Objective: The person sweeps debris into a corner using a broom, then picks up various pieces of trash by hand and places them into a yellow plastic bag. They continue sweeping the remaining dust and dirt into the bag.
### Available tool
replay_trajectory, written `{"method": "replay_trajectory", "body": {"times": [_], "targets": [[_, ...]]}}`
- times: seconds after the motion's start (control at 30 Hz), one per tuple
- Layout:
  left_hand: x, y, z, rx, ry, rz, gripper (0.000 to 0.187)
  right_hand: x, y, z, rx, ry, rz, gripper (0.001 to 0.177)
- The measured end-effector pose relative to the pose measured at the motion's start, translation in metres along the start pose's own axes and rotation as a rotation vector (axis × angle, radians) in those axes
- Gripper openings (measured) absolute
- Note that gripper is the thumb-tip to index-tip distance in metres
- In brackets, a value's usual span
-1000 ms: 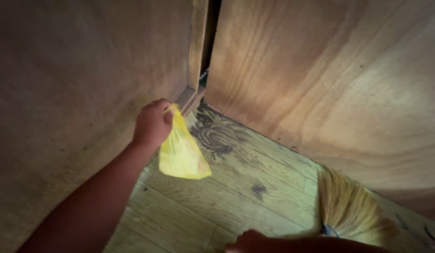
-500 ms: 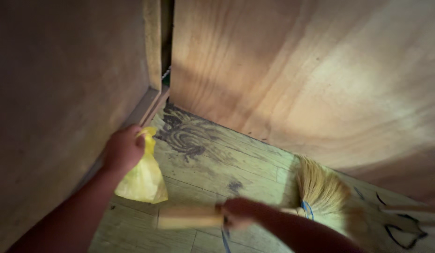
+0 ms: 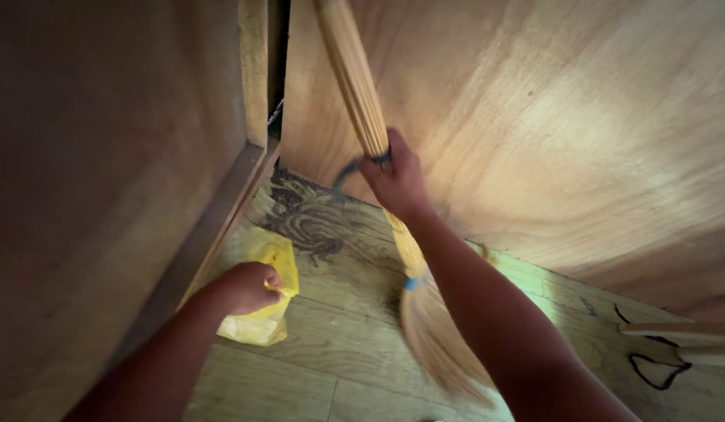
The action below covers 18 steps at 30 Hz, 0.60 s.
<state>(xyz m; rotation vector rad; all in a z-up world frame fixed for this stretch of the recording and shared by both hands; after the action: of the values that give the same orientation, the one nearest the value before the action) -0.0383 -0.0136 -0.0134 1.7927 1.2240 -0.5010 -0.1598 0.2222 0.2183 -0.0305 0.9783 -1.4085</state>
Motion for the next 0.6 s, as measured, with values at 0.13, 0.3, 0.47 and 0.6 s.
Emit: {"method": "replay_trajectory", "body": {"times": [0.13, 0.3, 0.47, 0.6], "targets": [[0.008, 0.005, 0.013, -0.122, -0.179, 0.109, 0.041, 0.001, -0.022, 0.041, -0.039, -0.118, -0.155, 0.024], [-0.010, 0.015, 0.022, -0.214, -0.146, -0.141, 0.088, -0.009, -0.051, 0.068, -0.115, -0.303, -0.296, 0.026], [-0.011, 0.028, 0.026, -0.196, -0.235, -0.043, 0.058, -0.033, -0.094, 0.100, -0.310, -0.387, -0.402, 0.033], [-0.014, 0.034, 0.028, -0.210, -0.278, -0.039, 0.051, -0.089, -0.127, 0.136, -0.474, -0.320, -0.518, 0.029]]}}
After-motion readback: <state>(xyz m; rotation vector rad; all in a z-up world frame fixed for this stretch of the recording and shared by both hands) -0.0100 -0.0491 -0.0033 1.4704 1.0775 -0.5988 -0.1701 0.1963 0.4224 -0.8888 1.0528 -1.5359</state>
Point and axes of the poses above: each hand's wrist, its own y-axis away from the middle knuckle, its own x-axis out of the palm, z = x × y, the point moved 6 cm from there along -y, towards the middle knuckle, and after that the axes turned 3 degrees about -z, right-handed, at the moved point
